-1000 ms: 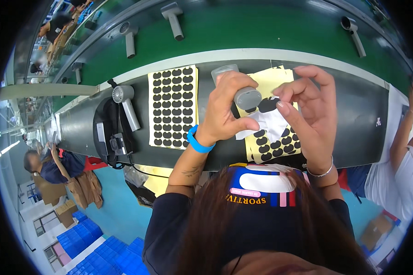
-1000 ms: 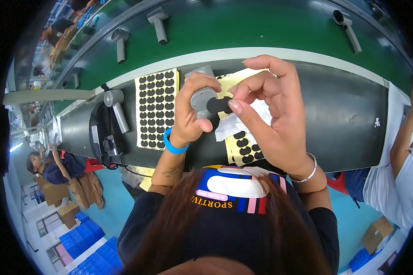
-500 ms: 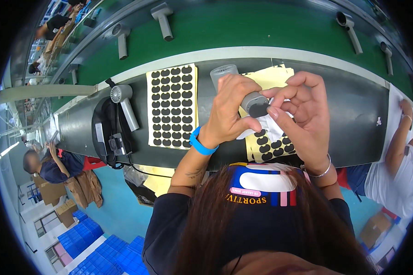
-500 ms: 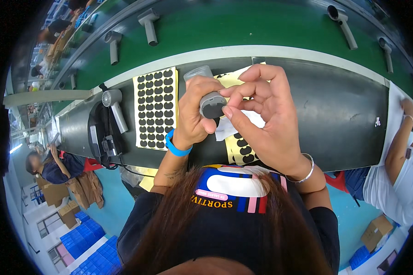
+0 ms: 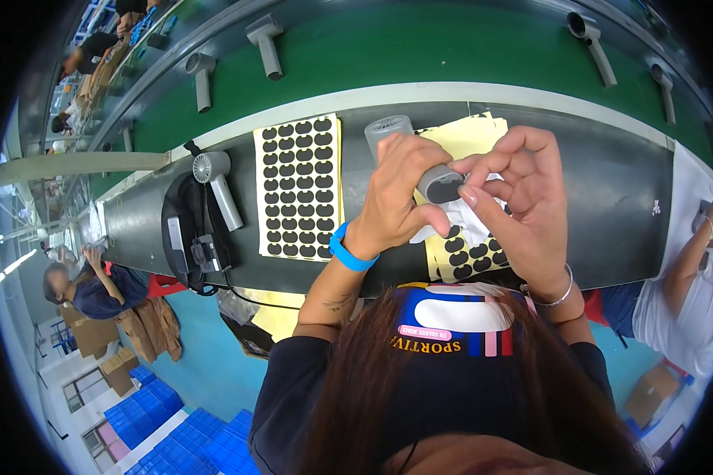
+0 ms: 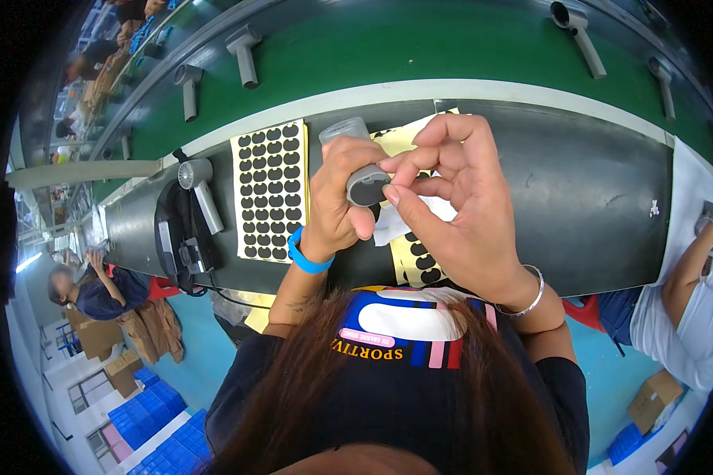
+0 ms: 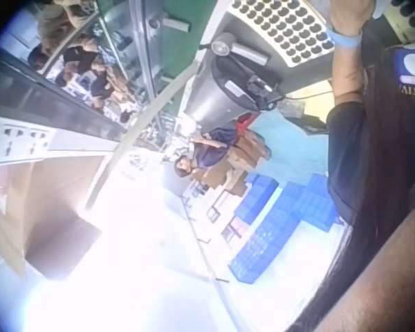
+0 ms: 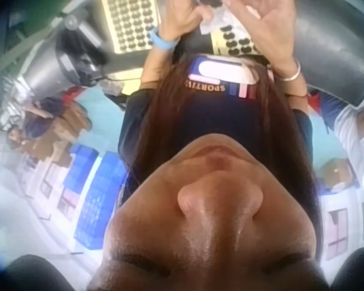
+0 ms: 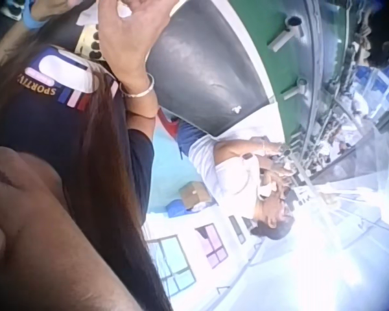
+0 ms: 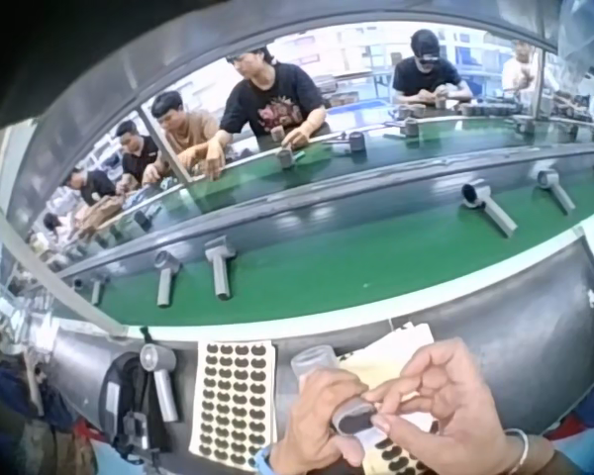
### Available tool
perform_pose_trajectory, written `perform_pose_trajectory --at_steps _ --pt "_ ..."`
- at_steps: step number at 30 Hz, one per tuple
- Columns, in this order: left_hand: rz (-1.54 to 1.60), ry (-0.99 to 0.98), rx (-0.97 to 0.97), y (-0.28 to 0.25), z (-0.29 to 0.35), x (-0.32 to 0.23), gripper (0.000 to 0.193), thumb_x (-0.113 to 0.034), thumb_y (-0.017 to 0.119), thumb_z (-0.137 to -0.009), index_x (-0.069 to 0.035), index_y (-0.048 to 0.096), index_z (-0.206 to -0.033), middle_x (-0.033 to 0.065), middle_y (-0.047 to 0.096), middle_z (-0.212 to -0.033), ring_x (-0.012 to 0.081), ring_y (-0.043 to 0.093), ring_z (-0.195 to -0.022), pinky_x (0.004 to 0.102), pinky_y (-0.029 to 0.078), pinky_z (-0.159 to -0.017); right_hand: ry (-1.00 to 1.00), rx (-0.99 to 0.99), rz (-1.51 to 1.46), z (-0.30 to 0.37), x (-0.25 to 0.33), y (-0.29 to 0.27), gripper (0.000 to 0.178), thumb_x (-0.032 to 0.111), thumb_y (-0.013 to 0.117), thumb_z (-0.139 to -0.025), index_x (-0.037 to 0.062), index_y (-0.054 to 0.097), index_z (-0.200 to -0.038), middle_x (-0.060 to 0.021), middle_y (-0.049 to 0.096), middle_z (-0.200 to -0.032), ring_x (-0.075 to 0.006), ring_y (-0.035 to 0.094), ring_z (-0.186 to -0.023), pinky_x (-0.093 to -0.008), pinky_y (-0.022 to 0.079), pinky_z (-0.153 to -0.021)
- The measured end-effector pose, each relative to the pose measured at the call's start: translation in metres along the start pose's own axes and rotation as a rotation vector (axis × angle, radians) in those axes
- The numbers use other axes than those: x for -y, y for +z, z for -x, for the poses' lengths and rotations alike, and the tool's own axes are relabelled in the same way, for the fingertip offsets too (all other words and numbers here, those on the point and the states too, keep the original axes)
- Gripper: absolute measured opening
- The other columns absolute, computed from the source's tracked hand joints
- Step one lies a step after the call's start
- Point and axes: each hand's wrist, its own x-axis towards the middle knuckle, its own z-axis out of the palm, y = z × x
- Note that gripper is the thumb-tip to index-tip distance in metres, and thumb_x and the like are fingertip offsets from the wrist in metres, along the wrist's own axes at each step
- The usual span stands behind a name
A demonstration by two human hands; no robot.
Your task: Assembling electronics components by manually applying adhesive pads to cylindrical bases on an assembly line.
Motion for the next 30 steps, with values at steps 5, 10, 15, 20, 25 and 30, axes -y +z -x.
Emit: perform_pose_trajectory --at_steps 5,10,15,20,25,30 --pt "-0.006 0.006 0.001 0.0002 -0.0002 -0.0011 0.072 -0.069 0.052 -0.071 -0.004 0.056 -0.1 0.0083 0.057 -0.09 0.0273 0.054 -0.083 0.039 0.035 -0.084 0.003 -0.002 0.004 0.0007 0.0009 0.0 0.043 -0.012 0.06 -0.081 0.0035 0.036 -0.113 -0.0093 0.059 -0.089 -0.0192 0.061 -0.099 -0.0257 0.05 -0.078" --pt "-0.004 0.001 0.0 -0.0007 0.0008 -0.0009 0.072 -0.07 0.051 -0.071 -0.004 0.056 -0.1 0.0083 0.057 -0.09 0.0271 0.054 -0.083 0.0391 0.036 -0.085 0.026 0.002 -0.018 0.0005 0.0026 0.0008 0.043 -0.012 0.06 -0.081 0.004 0.037 -0.113 -0.0092 0.059 -0.089 -0.0194 0.061 -0.1 -0.0255 0.049 -0.078" --pt "0.0 -0.001 0.015 -0.0015 0.0013 -0.0015 0.073 -0.07 0.052 -0.07 -0.003 0.056 -0.1 0.0084 0.057 -0.09 0.0269 0.054 -0.083 0.0392 0.036 -0.085 0.042 0.007 -0.016 0.0003 0.0032 0.001 0.042 -0.012 0.06 -0.081 0.004 0.037 -0.113 -0.0091 0.059 -0.089 -0.0196 0.061 -0.1 -0.0256 0.05 -0.077" --pt "-0.001 0.003 0.021 -0.0012 0.0008 -0.0007 0.073 -0.069 0.052 -0.07 -0.003 0.056 -0.1 0.0085 0.056 -0.09 0.0269 0.054 -0.083 0.0392 0.036 -0.085 0.043 0.006 0.012 -0.0005 0.0029 -0.0002 0.043 -0.012 0.06 -0.08 0.004 0.037 -0.113 -0.0091 0.059 -0.089 -0.0195 0.061 -0.1 -0.0252 0.05 -0.077" --pt "-0.004 0.003 0.023 -0.0012 0.0012 -0.0007 0.073 -0.069 0.052 -0.07 -0.003 0.056 -0.1 0.0087 0.056 -0.09 0.027 0.054 -0.082 0.0392 0.036 -0.084 0.05 0.004 0.031 -0.0011 0.0029 0.0005 0.043 -0.012 0.059 -0.08 0.0042 0.037 -0.112 -0.0089 0.059 -0.089 -0.0192 0.061 -0.1 -0.0249 0.05 -0.077" --pt "0.011 0.004 0.02 0.0 -0.0002 0.0002 0.072 -0.069 0.052 -0.07 -0.003 0.056 -0.1 0.009 0.056 -0.089 0.0274 0.054 -0.082 0.0387 0.036 -0.084 0.03 0.003 0.036 0.0008 0.0044 -0.0005 0.043 -0.012 0.059 -0.08 0.0042 0.037 -0.112 -0.0086 0.059 -0.088 -0.0196 0.061 -0.1 -0.0258 0.05 -0.079"
